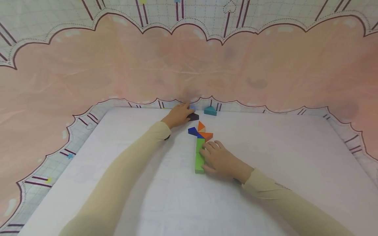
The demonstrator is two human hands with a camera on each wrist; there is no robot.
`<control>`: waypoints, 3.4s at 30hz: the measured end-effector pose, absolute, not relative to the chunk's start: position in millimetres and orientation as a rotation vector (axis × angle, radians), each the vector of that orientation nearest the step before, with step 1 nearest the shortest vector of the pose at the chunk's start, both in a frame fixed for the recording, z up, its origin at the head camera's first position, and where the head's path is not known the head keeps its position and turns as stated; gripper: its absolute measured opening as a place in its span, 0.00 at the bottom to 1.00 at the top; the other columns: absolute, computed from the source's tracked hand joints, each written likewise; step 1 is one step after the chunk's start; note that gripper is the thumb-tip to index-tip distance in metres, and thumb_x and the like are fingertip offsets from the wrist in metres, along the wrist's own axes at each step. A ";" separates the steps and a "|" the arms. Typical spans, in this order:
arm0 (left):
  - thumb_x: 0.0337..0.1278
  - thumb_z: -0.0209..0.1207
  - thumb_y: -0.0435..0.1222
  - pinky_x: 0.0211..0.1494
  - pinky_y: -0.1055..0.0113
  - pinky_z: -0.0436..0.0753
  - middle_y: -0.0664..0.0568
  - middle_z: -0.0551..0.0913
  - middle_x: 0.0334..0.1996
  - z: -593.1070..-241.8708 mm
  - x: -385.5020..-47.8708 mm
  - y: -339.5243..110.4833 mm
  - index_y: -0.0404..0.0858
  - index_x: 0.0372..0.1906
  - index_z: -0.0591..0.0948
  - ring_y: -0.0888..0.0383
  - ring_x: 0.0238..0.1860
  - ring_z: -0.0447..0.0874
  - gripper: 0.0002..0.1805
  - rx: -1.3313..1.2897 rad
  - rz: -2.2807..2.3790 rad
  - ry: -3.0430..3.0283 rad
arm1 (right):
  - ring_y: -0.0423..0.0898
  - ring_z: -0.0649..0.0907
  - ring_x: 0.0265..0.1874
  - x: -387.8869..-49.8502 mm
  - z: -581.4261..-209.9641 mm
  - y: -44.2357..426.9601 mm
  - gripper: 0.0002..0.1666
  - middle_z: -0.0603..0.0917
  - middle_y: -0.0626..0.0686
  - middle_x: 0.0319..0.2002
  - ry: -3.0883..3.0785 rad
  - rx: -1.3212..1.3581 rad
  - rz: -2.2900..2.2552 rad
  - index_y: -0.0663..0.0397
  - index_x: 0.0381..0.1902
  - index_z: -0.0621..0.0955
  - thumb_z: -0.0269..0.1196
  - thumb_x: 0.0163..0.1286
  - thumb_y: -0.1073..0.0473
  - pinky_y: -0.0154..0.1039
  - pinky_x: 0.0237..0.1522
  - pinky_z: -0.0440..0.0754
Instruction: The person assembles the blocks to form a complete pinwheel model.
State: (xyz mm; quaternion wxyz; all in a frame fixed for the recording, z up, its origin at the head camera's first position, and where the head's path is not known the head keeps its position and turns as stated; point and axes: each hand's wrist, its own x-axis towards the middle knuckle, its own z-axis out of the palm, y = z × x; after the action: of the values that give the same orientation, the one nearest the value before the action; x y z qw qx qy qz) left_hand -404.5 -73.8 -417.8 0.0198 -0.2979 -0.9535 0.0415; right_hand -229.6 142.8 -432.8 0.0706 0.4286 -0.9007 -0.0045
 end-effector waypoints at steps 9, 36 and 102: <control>0.62 0.56 0.42 0.65 0.55 0.70 0.44 0.74 0.56 -417.9 -395.1 -84.0 0.44 0.57 0.74 0.48 0.57 0.73 0.19 -1.098 0.238 -2.848 | 0.53 0.73 0.57 -230.2 -435.0 143.6 0.28 0.75 0.55 0.55 -2.651 1.305 0.006 0.55 0.55 0.73 0.57 0.64 0.44 0.54 0.61 0.69; 0.62 0.55 0.44 0.70 0.53 0.64 0.43 0.74 0.59 -416.7 -381.6 -110.3 0.43 0.58 0.74 0.47 0.63 0.71 0.21 -1.213 0.352 -2.808 | 0.53 0.73 0.57 -229.2 -434.0 143.0 0.29 0.75 0.55 0.55 -2.669 1.292 0.023 0.55 0.56 0.73 0.57 0.64 0.44 0.55 0.61 0.69; 0.58 0.57 0.47 0.60 0.59 0.72 0.51 0.77 0.45 -413.3 -353.6 -102.6 0.41 0.53 0.75 0.54 0.48 0.75 0.21 -1.078 0.218 -2.939 | 0.53 0.72 0.57 -228.8 -433.6 142.7 0.28 0.74 0.55 0.56 -2.689 1.296 0.016 0.55 0.56 0.72 0.55 0.66 0.44 0.55 0.62 0.68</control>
State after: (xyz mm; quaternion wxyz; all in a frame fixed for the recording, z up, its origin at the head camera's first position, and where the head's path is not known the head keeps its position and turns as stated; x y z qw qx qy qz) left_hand -353.6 -102.6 -413.3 0.0016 -0.3436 -0.9365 0.0695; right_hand -228.8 142.7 -433.6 0.0783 0.4328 -0.8981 0.0054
